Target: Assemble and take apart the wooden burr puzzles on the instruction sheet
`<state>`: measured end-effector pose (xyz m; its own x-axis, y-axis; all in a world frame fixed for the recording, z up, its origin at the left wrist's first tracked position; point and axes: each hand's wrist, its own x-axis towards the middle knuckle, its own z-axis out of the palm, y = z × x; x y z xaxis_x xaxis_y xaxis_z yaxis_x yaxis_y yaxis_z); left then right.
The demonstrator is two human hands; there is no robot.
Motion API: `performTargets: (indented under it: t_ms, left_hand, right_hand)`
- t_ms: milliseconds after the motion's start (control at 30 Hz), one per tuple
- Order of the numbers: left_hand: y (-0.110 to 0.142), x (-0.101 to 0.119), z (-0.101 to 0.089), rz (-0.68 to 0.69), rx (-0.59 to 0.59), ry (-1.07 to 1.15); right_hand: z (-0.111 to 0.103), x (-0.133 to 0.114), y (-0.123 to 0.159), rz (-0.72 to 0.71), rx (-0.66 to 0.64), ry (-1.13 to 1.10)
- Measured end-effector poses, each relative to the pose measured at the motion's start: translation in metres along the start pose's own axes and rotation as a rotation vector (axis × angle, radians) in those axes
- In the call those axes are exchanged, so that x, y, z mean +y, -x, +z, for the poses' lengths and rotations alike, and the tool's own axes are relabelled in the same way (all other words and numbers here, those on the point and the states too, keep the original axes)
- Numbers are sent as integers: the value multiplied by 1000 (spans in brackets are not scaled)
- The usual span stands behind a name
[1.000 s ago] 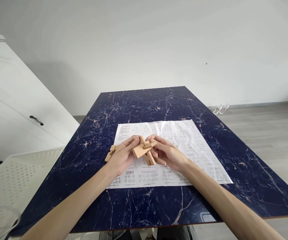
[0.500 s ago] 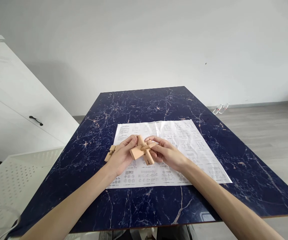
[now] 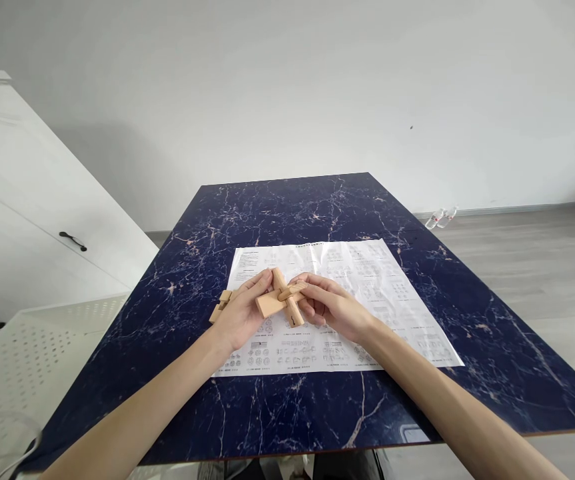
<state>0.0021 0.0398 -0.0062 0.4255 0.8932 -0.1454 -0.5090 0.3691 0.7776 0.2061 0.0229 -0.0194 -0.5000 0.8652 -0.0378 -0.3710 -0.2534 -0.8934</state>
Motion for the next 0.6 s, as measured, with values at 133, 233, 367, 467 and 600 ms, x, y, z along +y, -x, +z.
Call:
performTargets:
  t_ms: [133, 233, 367, 467, 600]
  left_hand:
    - [-1, -1, 0, -32, 21, 47]
    - [-3, -2, 0, -50, 30, 61]
    - [-5, -3, -2, -80, 106, 117]
    - [-8, -4, -3, -90, 174, 172]
    - [-8, -3, -3, -100, 201, 189]
  right_hand:
    - [1, 0, -1, -23, 21, 29]
    - [1, 0, -1, -20, 48, 19]
    - [-2, 0, -2, -28, 97, -3]
    - [-8, 1, -4, -69, 153, -25]
    - [-16, 1, -8, -139, 281, -121]
